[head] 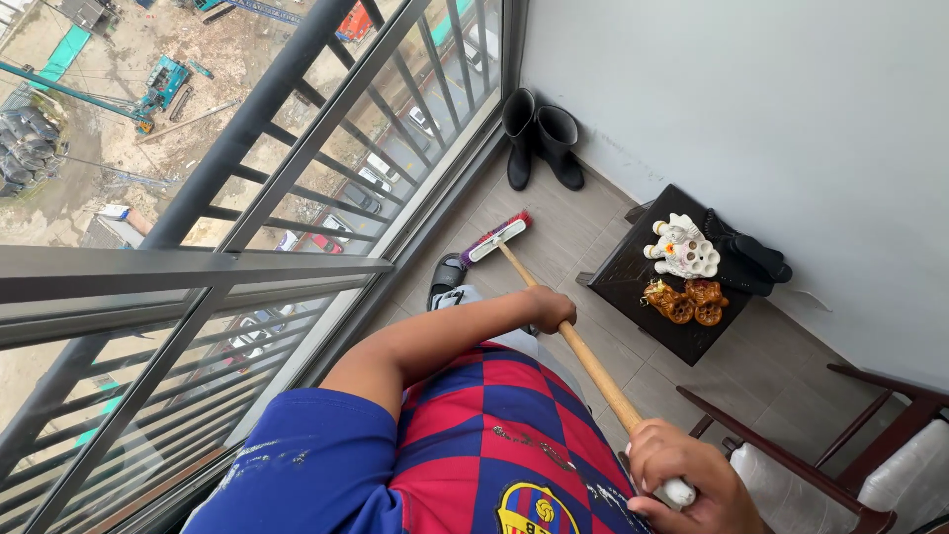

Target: The person is sweeping the floor of a balcony using a broom.

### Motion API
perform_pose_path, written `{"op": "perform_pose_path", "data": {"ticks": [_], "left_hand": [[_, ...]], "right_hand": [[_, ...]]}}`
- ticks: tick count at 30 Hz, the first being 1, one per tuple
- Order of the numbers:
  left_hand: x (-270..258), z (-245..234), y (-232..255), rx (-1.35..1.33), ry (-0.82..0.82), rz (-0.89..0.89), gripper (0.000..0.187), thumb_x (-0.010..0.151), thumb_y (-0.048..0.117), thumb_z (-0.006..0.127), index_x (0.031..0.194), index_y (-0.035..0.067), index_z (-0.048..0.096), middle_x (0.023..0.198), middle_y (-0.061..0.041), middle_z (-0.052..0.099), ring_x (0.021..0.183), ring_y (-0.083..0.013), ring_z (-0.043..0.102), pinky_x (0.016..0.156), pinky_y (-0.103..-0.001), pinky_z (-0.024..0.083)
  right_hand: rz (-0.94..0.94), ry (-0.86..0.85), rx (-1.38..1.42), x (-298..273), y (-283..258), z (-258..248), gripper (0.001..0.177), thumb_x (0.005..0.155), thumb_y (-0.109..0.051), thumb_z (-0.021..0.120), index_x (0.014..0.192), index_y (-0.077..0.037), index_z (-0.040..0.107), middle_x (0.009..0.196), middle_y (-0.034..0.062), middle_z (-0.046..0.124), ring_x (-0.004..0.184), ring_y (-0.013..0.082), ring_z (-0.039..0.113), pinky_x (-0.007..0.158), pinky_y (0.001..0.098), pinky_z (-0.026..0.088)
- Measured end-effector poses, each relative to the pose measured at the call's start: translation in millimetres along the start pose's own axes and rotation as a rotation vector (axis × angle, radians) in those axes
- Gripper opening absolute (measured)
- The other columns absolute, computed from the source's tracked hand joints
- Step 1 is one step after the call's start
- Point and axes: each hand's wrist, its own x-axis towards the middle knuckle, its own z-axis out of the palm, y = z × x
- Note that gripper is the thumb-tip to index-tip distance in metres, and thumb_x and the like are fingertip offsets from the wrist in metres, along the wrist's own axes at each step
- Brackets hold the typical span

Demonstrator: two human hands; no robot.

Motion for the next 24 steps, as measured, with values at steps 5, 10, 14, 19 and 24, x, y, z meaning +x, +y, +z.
{"op": "perform_pose_path", "data": {"ticks": [5, 10, 14, 19, 24], "left_hand": [[-22, 0, -44, 0.039, 0.048, -0.015, 0.018, 0.085, 0.015, 0.069, 0.1, 0.023, 0.075, 0.098, -0.003, 0.075, 0.096, -0.0278, 0.072, 0.077, -0.044, 0.056], [-14, 21, -80, -0.061, 0.15, -0.125, 0.02, 0.087, 0.015, 0.068, 0.103, 0.024, 0.076, 0.1, -0.003, 0.075, 0.098, -0.028, 0.072, 0.078, -0.043, 0.057], [10, 38, -74, -0.039, 0.085, -0.153, 0.017, 0.087, 0.015, 0.069, 0.101, 0.021, 0.077, 0.101, -0.004, 0.076, 0.101, -0.0281, 0.072, 0.08, -0.044, 0.057], [41, 38, -15, -0.006, -0.02, -0.017, 0.016, 0.088, 0.018, 0.07, 0.102, 0.02, 0.077, 0.102, -0.005, 0.075, 0.101, -0.0288, 0.072, 0.081, -0.045, 0.057], [47, 34, 27, -0.015, 0.009, 0.106, 0.016, 0.09, 0.022, 0.068, 0.104, 0.02, 0.076, 0.103, -0.005, 0.074, 0.102, -0.0288, 0.069, 0.083, -0.046, 0.056]], "right_hand": [[0.023, -0.123, -0.107, 39, 17, 18, 0.024, 0.083, -0.011, 0.082, 0.077, -0.006, 0.059, 0.076, 0.0042, 0.065, 0.076, 0.0215, 0.068, 0.089, 0.0439, 0.056], [0.045, -0.009, -0.14, 50, 41, 31, 0.017, 0.087, -0.006, 0.069, 0.075, -0.001, 0.058, 0.073, 0.0064, 0.062, 0.076, 0.0228, 0.065, 0.086, 0.0395, 0.056], [0.211, 0.003, -0.159, 30, 41, 25, 0.022, 0.088, -0.001, 0.068, 0.07, 0.001, 0.057, 0.066, 0.0085, 0.057, 0.069, 0.0228, 0.06, 0.086, 0.0409, 0.055], [0.344, -0.003, -0.213, -3, 14, 5, 0.024, 0.087, -0.001, 0.07, 0.066, 0.0, 0.058, 0.063, 0.0082, 0.058, 0.065, 0.0206, 0.061, 0.089, 0.0423, 0.056], [0.444, -0.01, -0.314, -11, -12, 0, 0.026, 0.087, -0.002, 0.068, 0.063, -0.002, 0.058, 0.063, 0.0077, 0.058, 0.069, 0.0201, 0.065, 0.09, 0.0429, 0.056]]}}
